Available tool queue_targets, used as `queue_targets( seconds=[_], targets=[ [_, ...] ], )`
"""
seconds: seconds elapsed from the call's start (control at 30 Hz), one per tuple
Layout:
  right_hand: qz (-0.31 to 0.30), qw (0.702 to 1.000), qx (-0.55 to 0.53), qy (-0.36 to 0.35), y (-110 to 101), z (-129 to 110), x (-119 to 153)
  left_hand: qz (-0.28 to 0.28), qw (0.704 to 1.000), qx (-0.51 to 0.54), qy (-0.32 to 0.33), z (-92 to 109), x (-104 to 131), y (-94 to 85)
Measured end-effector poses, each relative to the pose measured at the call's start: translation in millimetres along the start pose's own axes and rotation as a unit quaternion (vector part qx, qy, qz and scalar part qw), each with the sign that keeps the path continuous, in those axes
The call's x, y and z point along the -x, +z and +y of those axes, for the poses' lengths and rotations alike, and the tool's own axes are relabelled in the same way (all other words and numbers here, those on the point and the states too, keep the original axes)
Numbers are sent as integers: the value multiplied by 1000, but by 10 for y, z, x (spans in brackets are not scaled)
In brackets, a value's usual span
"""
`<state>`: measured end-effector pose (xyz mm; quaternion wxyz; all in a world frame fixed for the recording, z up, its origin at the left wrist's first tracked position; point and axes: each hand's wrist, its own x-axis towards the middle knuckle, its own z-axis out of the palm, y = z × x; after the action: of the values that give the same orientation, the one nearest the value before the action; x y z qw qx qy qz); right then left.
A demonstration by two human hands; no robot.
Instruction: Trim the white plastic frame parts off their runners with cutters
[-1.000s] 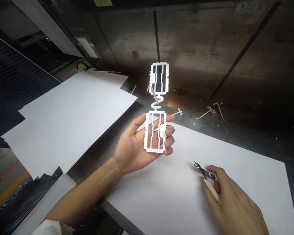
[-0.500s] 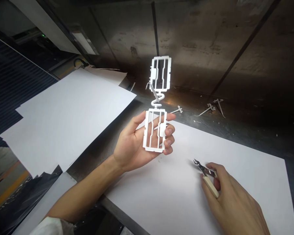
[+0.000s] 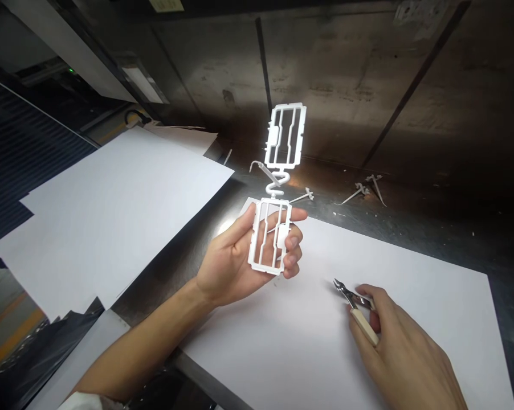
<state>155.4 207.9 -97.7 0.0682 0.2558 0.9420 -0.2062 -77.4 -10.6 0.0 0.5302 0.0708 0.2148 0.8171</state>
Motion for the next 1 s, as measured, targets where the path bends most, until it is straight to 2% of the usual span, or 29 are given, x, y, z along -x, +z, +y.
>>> queue_targets(
  seconds=[0.27,0.47,0.77,1.0],
  targets=[
    [-20,1000,-8,-19,33,109,-35,10,1000,-5,7,-23,5,4],
    [-12,1000,-7,-20,32,95,-16,8,999,-30,13,-29,-6,-1],
    [-27,999,-15,-9,47,25,-35,-27,995,-92,25,-43,9,-54],
    [-24,999,-17,-36,141,84,-38,-14,996,-89,23,-50,8,-37]
  ],
)
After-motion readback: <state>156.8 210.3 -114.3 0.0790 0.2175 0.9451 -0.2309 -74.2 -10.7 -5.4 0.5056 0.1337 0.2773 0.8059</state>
